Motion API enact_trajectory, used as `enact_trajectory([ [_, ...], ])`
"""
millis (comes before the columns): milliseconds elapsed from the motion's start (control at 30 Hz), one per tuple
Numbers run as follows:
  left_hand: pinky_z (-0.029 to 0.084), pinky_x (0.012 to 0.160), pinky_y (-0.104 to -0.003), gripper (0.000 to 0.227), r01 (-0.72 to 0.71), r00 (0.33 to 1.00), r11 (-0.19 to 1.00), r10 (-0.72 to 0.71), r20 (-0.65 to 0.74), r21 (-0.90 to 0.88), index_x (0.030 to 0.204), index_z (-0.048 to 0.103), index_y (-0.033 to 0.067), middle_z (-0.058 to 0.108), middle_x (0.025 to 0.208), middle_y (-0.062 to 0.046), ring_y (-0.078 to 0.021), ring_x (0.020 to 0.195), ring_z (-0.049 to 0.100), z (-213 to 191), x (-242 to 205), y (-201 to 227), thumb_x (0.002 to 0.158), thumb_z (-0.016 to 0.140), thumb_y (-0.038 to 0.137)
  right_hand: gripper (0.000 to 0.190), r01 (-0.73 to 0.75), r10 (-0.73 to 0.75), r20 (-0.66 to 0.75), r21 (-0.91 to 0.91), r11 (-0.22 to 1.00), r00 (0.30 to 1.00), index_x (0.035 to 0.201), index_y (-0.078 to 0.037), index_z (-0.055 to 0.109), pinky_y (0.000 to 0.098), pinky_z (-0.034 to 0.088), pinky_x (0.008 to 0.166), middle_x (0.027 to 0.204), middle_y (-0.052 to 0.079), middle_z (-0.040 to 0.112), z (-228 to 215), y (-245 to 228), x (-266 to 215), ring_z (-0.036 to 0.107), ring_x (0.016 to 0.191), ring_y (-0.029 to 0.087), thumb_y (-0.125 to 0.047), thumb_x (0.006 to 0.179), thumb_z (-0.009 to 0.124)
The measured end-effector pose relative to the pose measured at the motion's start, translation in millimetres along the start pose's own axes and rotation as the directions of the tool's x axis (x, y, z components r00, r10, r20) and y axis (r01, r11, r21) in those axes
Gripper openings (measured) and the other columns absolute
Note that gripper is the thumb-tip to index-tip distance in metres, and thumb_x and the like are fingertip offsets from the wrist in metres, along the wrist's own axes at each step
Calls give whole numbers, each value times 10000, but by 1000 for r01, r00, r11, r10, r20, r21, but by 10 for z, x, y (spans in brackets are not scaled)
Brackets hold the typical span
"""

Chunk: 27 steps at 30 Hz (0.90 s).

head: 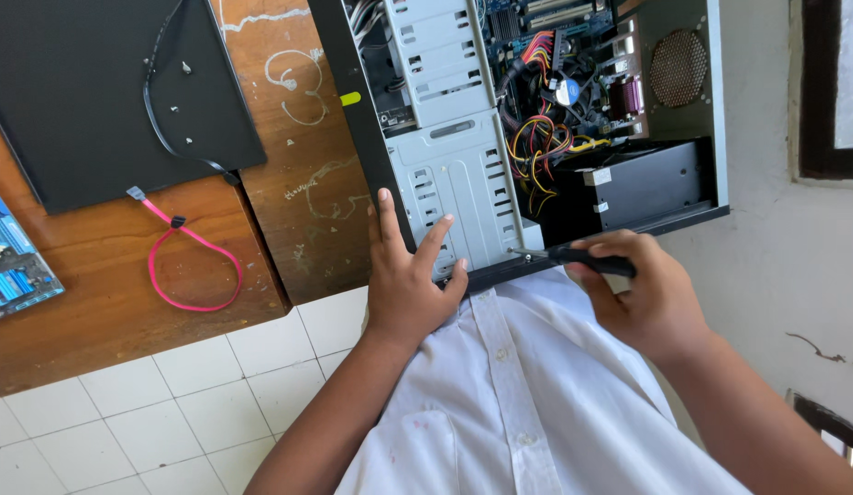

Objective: The person installs a hard drive into a computer case, connects power and data cables, and then installs a power supply unit. They secure the power supply with screws using a screwdriver.

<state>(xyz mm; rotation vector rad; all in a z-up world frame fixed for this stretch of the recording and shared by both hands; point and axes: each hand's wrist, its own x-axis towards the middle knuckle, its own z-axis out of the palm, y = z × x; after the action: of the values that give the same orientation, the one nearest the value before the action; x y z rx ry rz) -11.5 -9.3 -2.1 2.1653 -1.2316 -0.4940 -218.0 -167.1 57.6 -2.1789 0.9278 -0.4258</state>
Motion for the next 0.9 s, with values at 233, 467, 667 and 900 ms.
enact_trajectory([
  [233,449,924,-705,517,-6,1000,1000,6,-20,-16,1337,598,167,129,1553,-358,-674,1340,255,-44,5,41,844,639,317,303,479,-412,392,-86,874,822,980,-136,673,395,587,719,924,50,651,-53,-590,445,690,846,299,109,828,581],
  [467,496,1021,-541,397,-357,908,922,306,-286,-148,1299,606,206,571,1317,-157,-384,1259,567,-77,166,299,925,637,336,256,236,-220,428,16,972,877,1009,-138,569,437,543,800,1091,76,538,-39,-414,398,617,1012,322,-111,803,719],
  [667,601,899,-362,376,-428,897,653,390,-206,-625,1251,654,217,678,1194,-28,-227,1022,710,-319,390,660,897,745,302,256,115,-125,130,81,990,984,1086,-145,636,347,531,719,896,41,624,167,-247,124,664,832,312,-74,849,704],
  [900,499,489,-280,179,-631,725,776,581,-370,-18,869,673,120,563,747,-8,-177,571,533,-366,421,775,935,674,287,330,134,-147,6,362,922,989,970,26,578,407,574,814,1019,144,601,286,-299,217,669,916,292,-24,751,821],
])
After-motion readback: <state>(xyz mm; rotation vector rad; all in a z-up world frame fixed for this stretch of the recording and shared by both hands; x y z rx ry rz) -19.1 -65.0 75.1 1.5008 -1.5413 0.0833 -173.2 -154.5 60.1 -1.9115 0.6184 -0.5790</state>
